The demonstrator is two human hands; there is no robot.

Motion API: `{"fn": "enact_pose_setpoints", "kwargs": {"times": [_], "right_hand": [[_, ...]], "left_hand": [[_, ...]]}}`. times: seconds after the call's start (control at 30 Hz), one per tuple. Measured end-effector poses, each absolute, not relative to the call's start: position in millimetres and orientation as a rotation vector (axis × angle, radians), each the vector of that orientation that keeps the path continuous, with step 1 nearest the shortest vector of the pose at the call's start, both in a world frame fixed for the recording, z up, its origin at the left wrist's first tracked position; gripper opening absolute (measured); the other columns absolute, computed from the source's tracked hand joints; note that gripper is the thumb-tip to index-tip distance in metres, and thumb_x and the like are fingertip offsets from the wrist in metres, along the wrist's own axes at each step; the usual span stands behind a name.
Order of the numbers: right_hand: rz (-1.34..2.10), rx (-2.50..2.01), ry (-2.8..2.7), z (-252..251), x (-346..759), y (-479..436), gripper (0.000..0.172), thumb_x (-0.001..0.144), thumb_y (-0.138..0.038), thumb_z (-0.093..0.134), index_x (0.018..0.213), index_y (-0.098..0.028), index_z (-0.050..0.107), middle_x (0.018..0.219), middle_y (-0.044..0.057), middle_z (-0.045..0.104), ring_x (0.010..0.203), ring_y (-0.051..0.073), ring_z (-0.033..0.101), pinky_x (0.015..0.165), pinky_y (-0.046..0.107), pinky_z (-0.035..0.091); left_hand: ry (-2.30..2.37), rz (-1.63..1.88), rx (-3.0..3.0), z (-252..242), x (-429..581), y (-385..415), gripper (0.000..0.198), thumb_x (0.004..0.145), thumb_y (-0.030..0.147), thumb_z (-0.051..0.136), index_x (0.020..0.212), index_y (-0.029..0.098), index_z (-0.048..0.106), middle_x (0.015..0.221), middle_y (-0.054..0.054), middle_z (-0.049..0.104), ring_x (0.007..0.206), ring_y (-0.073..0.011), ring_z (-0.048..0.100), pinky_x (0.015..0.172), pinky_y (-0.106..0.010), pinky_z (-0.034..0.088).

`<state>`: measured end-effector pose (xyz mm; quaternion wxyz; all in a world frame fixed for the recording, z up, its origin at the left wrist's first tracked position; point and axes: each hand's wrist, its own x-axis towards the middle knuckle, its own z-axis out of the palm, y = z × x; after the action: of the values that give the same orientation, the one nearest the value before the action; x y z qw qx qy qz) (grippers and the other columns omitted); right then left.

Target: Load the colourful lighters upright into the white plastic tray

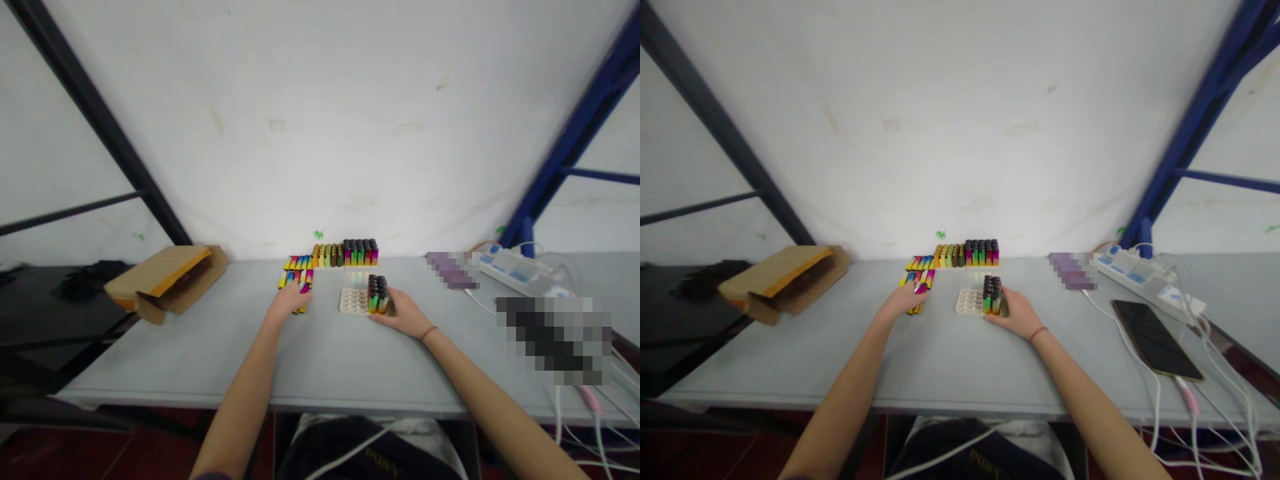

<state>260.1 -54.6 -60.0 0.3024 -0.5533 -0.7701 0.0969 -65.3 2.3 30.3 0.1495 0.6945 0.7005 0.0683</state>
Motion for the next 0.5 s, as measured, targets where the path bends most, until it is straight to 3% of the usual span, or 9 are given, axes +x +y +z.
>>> {"fn": "enact_pose_setpoints", "kwargs": {"times": [0.13,0.3,0.5], "right_hand": [[0.224,-1.47,-2.034,-61,260,-54,0.08,0.078,-0.059,0.076,0.139,-0.012,0.057,0.117,0.019,0.074,0.104,0.037,0.069,0.092,0.05,0.053],[0.215,-1.481,-2.046,-60,260,-55,0.079,0.079,-0.059,0.076,0.14,-0.013,0.056,0.116,0.019,0.075,0.104,0.037,0.069,0.091,0.048,0.053],[0.201,-1.468,-2.043,-60,260,-55,0.078,0.079,-0.059,0.076,0.141,-0.016,0.056,0.114,0.017,0.075,0.101,0.035,0.069,0.089,0.046,0.054]], "left_hand": [[2.175,0.019,2.002,26,-61,-12,0.04,0.088,0.036,0.061,0.121,0.015,0.064,0.122,-0.022,0.074,0.117,-0.0322,0.071,0.087,-0.032,0.053],[2.24,0.037,1.99,27,-58,-19,0.062,0.091,0.054,0.058,0.137,0.012,0.055,0.138,-0.026,0.063,0.123,-0.0361,0.067,0.095,-0.04,0.054],[2.307,0.113,1.958,26,-71,-23,0.07,0.095,0.064,0.049,0.141,0.011,0.053,0.137,-0.027,0.059,0.121,-0.0384,0.065,0.095,-0.043,0.052]]}}
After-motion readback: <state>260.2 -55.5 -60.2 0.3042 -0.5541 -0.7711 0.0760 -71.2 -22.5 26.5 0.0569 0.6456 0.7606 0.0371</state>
